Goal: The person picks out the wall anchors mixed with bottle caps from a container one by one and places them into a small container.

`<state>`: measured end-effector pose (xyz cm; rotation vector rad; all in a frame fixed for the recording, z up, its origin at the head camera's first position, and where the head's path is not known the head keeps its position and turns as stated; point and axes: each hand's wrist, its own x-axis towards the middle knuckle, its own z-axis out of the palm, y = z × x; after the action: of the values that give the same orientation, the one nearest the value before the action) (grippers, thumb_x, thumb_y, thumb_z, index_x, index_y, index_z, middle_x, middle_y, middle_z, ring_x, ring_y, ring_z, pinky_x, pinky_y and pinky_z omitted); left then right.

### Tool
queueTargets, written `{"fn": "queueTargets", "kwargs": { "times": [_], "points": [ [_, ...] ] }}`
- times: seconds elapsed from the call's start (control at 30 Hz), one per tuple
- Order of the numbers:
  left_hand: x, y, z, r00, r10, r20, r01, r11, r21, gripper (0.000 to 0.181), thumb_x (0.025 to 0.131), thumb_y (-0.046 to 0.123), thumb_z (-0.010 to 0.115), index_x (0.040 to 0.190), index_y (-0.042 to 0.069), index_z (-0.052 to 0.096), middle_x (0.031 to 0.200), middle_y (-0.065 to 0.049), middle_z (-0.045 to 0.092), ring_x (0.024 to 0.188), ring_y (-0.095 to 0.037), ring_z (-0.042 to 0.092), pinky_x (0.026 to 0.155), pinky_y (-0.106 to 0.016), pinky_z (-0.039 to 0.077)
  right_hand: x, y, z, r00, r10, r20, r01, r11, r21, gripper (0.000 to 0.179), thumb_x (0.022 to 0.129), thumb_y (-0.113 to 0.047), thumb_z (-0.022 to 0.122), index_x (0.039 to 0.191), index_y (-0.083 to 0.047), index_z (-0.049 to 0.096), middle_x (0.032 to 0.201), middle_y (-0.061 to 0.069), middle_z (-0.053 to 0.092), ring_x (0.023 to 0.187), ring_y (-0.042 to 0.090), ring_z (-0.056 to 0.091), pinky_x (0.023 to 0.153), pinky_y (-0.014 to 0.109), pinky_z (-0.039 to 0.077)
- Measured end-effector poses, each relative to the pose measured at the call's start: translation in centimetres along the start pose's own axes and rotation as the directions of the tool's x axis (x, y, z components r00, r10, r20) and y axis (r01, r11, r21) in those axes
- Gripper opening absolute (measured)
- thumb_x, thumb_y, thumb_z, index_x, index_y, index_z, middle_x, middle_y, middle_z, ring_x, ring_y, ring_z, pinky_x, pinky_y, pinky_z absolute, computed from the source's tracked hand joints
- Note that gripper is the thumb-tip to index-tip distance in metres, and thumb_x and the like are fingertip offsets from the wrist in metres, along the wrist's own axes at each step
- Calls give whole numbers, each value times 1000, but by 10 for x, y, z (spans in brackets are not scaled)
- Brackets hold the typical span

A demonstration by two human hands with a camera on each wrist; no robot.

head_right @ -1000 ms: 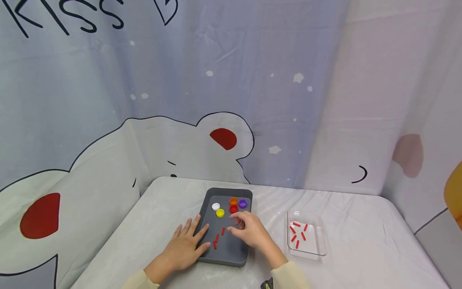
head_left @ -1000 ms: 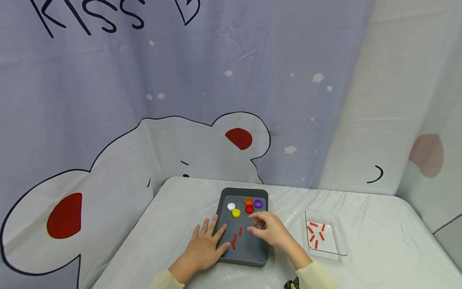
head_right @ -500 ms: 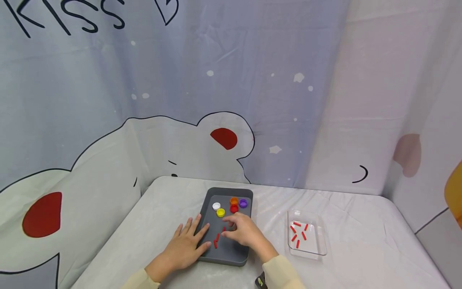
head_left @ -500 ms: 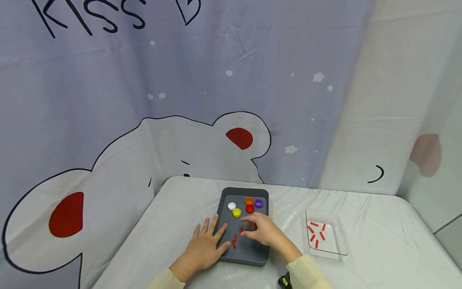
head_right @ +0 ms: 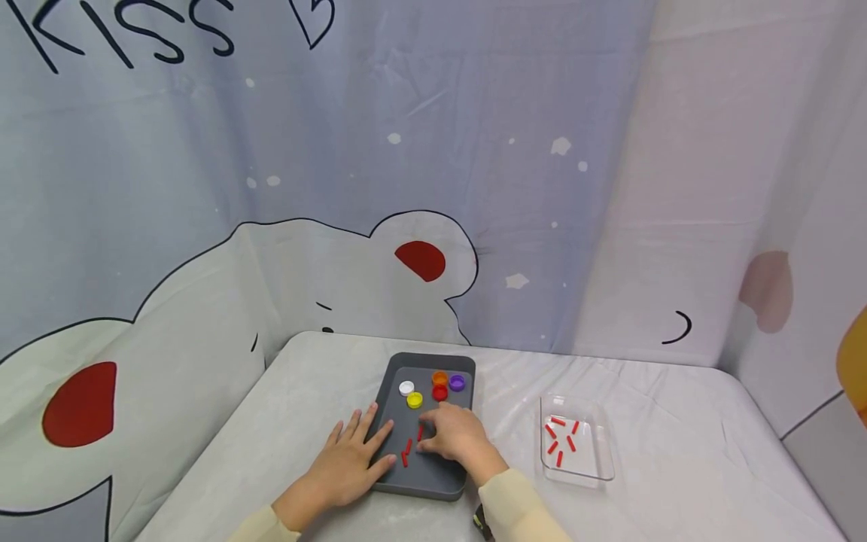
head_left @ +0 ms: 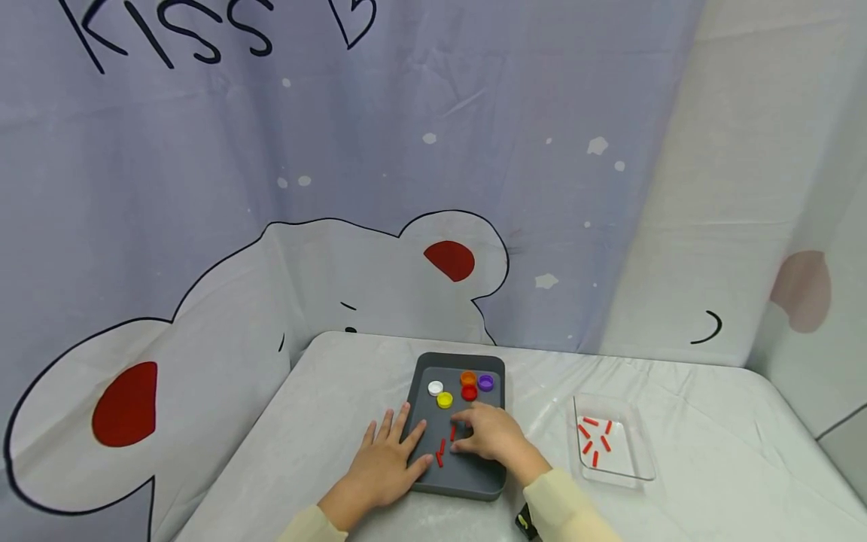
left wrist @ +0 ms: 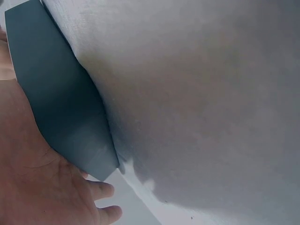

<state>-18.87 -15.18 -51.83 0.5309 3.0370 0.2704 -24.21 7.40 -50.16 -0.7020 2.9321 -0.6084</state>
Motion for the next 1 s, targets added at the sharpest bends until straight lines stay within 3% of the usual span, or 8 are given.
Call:
{"fn": "queueTargets", "kwargs": {
  "times": [0.1,0.37,0.7,1.0],
  "points": [
    [-1,0,0,1000,6,-8,-6,1000,-3,67,103,61,40,157,20,42,169,-16,17,151,-47,18,116,-68,18,1,-1,3,1000,0,-21,-1,999,-53,48,78,-42,87,118,-17,77,104,4,68,91,22,63,90,48,51],
    [2,-3,5,1000,-8,-12,8,1000,6,68,102,63,38,157,22,41,169,-13,14,153,-45,16,117,-67,17,3,-2,8,997,-1,-71,-7,993,-119,45,76,-45,88,112,-20,79,101,2,66,88,22,63,79,40,49],
    [1,-1,4,1000,-16,-6,16,1000,18,68,102,63,38,156,23,42,169,-14,16,152,-45,17,117,-67,18,3,-1,14,991,3,-133,-18,993,-115,36,74,-46,88,101,-22,82,82,-6,59,73,15,56,69,35,46],
    [-2,3,-4,1000,-12,10,12,1000,12,67,103,62,39,156,21,43,168,-15,18,152,-46,19,117,-67,19,5,-2,17,985,12,-170,-28,995,-95,28,76,-42,88,94,-20,82,82,-4,62,73,17,57,71,37,47]
  ]
}}
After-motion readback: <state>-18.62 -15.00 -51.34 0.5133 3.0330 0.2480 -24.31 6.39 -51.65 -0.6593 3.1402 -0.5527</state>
